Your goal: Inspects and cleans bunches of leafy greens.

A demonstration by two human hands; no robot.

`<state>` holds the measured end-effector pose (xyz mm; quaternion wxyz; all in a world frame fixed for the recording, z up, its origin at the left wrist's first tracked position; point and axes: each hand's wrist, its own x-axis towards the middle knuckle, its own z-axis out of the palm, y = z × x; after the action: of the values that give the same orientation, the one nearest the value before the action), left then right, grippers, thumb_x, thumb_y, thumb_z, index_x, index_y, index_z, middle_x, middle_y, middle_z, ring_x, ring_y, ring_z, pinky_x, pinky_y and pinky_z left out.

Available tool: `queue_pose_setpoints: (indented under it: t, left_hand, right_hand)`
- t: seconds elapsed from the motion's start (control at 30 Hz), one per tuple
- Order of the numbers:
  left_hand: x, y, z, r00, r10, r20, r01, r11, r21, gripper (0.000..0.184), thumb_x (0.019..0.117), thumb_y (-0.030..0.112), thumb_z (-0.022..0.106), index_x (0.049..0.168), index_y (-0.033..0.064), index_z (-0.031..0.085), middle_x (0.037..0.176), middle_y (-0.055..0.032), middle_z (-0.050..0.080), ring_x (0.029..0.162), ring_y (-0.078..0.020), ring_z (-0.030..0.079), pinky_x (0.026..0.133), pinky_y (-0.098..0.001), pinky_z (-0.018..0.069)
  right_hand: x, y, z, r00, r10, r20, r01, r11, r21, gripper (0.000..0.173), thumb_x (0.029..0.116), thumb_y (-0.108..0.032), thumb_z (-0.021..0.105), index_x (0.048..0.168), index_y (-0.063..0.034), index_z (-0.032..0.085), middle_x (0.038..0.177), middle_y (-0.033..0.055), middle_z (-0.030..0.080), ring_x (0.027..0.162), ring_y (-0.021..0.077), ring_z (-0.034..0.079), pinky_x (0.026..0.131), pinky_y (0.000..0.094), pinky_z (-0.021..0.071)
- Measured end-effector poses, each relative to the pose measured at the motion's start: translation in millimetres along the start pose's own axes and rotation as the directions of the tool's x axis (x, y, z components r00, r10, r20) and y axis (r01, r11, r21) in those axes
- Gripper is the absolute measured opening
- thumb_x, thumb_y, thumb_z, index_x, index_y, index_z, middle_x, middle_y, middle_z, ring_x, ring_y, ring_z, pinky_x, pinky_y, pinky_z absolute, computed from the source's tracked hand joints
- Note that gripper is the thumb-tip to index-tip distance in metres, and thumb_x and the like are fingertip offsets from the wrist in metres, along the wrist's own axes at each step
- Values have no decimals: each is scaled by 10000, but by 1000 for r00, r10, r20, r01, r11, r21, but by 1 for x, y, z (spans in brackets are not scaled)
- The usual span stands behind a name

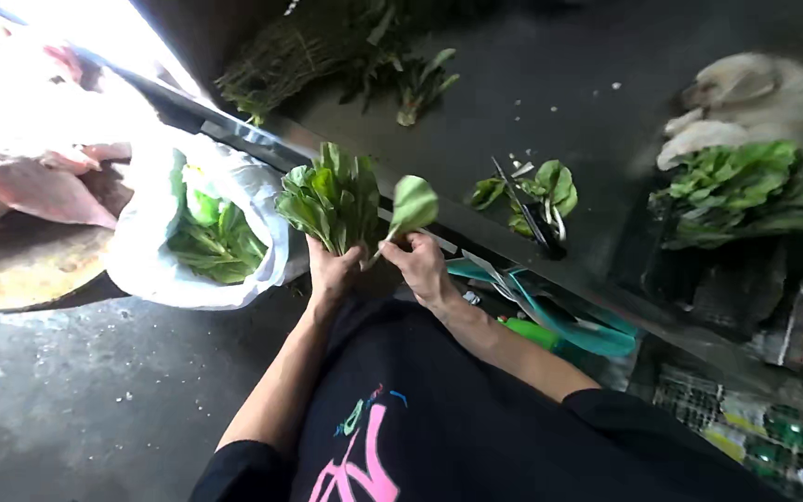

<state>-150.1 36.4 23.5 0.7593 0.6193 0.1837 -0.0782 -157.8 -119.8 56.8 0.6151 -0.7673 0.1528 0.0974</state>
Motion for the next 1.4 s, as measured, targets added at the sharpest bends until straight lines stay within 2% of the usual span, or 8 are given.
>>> queue_pose_setpoints:
  t: [0.1, 0.23, 0.43, 0.53, 0.63, 0.87, 1.17, 1.4]
  left_hand:
    - [-2, 23, -55, 995, 18, -96, -35, 983, -179, 866, 795, 94, 835, 1490, 146, 321, 1254, -77, 633, 1063, -188, 677, 874, -422, 607]
    - [-5, 57, -121, 954, 92, -286, -217, 871, -442, 754, 851, 32, 758, 1456, 139, 321, 1161, -83, 650, 958, -205, 696, 809, -411, 622]
    - [-38, 71, -240, 908, 173, -382, -354, 805, -476, 626, 858, 98, 779, 1378, 155, 435, 1099, -74, 690, 933, -208, 706, 815, -398, 616]
    - [-64, 58, -274, 912, 149, -382, -304, 871, -387, 680, 835, 120, 806, 1414, 160, 450, 1122, -93, 701, 944, -217, 713, 815, -399, 617]
    - [-74, 38, -281, 919, 106, -379, -263, 882, -390, 721, 800, 113, 834, 1410, 134, 451, 1115, -110, 697, 934, -243, 712, 820, -445, 620]
    - [-63, 12, -239, 980, -77, -184, -3, 916, -400, 871, 782, 27, 824, 1494, 137, 335, 1209, -82, 669, 1022, -198, 703, 863, -410, 622]
    - [-24, -4, -186, 963, -113, 246, 175, 954, -245, 801, 777, -43, 757, 1459, 107, 363, 1187, -98, 683, 1032, -212, 705, 872, -420, 618]
    - [-3, 7, -165, 914, -111, 389, 300, 831, -468, 472, 826, 80, 783, 1253, 106, 581, 1033, -73, 720, 880, -161, 708, 783, -360, 612]
  right_hand:
    - [-9, -14, 47, 966, -242, 90, 216, 949, 229, 121, 940, -137, 712, 1027, -53, 722, 909, 34, 720, 797, 121, 678, 752, 325, 602]
    - [-24, -48, 105, 719, -667, 194, 597, 736, 318, 89, 945, -114, 702, 1030, -89, 716, 1050, 4, 700, 1006, 124, 676, 897, 312, 595]
    - [2, -99, 170, 503, -744, 440, 705, 648, 289, 146, 985, -201, 693, 1077, -88, 704, 1072, -4, 675, 989, 96, 661, 861, 273, 597]
    - [32, -88, 219, 724, -290, 626, 445, 889, -103, 221, 954, -253, 734, 1080, -71, 725, 931, 15, 730, 760, 78, 670, 710, 302, 588]
    - [51, -56, 242, 786, 76, 614, 167, 929, -330, 467, 956, -242, 727, 1362, -46, 604, 1128, 114, 706, 901, 200, 686, 803, 416, 582]
    - [-15, -72, 234, 760, -290, 582, 457, 875, -161, 309, 960, -202, 681, 1235, -62, 701, 1097, 70, 705, 848, 103, 687, 737, 275, 606]
    - [18, -64, 182, 913, 16, 407, 136, 930, -342, 200, 966, -243, 713, 1052, -68, 760, 955, 38, 745, 875, 99, 695, 833, 344, 585]
    - [16, -59, 141, 985, -18, 174, 61, 967, -246, 285, 974, -330, 706, 853, -74, 738, 674, -5, 647, 539, 77, 549, 510, 260, 469]
